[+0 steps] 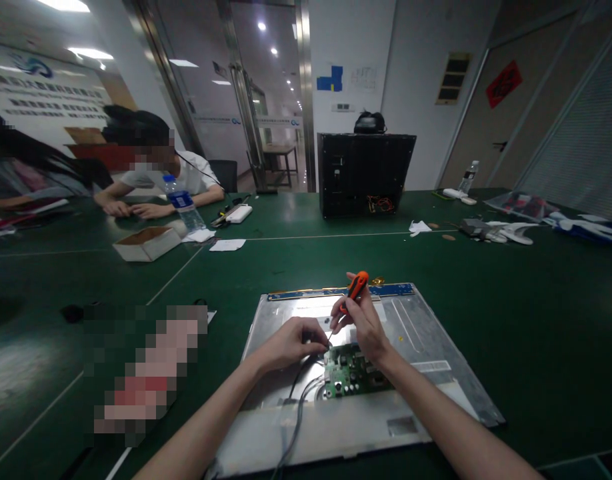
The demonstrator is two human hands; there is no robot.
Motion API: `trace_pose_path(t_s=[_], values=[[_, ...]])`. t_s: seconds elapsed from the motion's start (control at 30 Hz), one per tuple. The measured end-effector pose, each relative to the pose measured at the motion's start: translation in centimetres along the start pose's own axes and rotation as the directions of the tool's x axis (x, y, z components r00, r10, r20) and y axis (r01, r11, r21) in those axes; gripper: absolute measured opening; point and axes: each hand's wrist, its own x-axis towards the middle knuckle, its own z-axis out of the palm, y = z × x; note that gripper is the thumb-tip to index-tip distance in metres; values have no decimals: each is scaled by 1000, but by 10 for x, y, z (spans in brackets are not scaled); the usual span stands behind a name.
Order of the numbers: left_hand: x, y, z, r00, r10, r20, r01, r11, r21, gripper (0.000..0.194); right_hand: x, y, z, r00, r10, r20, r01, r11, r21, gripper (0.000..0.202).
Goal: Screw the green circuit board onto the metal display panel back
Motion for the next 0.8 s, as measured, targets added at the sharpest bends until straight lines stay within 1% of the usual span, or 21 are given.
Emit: trace_pose_path(t_s=[0.17, 0.33, 0.4, 0.47, 0.53, 0.6, 0.7, 0.8], values=[[0, 0, 0, 1000, 5, 8, -5, 1000, 4, 7, 2, 0, 0, 999, 40, -8, -40, 997, -70, 55], [2, -3, 1, 1000, -2, 7, 2, 1000, -9, 8, 1, -1, -1, 999, 32, -15, -33, 993, -115, 49], [2, -5, 1, 1000, -4, 5, 4, 1000, -9, 7, -1, -3, 0, 999, 44, 0, -44, 996, -81, 44], [3, -5, 1, 1000, -6, 2, 6, 1000, -4, 7, -1, -5, 1, 997, 72, 17, -72, 997, -5, 41], [3, -5, 1, 1000, -8, 2, 8, 1000, 3, 8, -1, -6, 2, 994, 107, 20, -109, 991, 82, 41], [3, -4, 0, 1000, -9, 5, 9, 1000, 8, 9, 1, -7, 1, 992, 129, 5, -128, 983, 129, 44], [3, -2, -1, 1000, -10, 12, 10, 1000, 10, 10, 4, -8, -1, 991, 134, -22, -130, 982, 135, 48], [3, -1, -1, 1000, -14, 13, 13, 1000, 6, 10, 6, -11, -2, 991, 119, -58, -114, 990, 77, 53]])
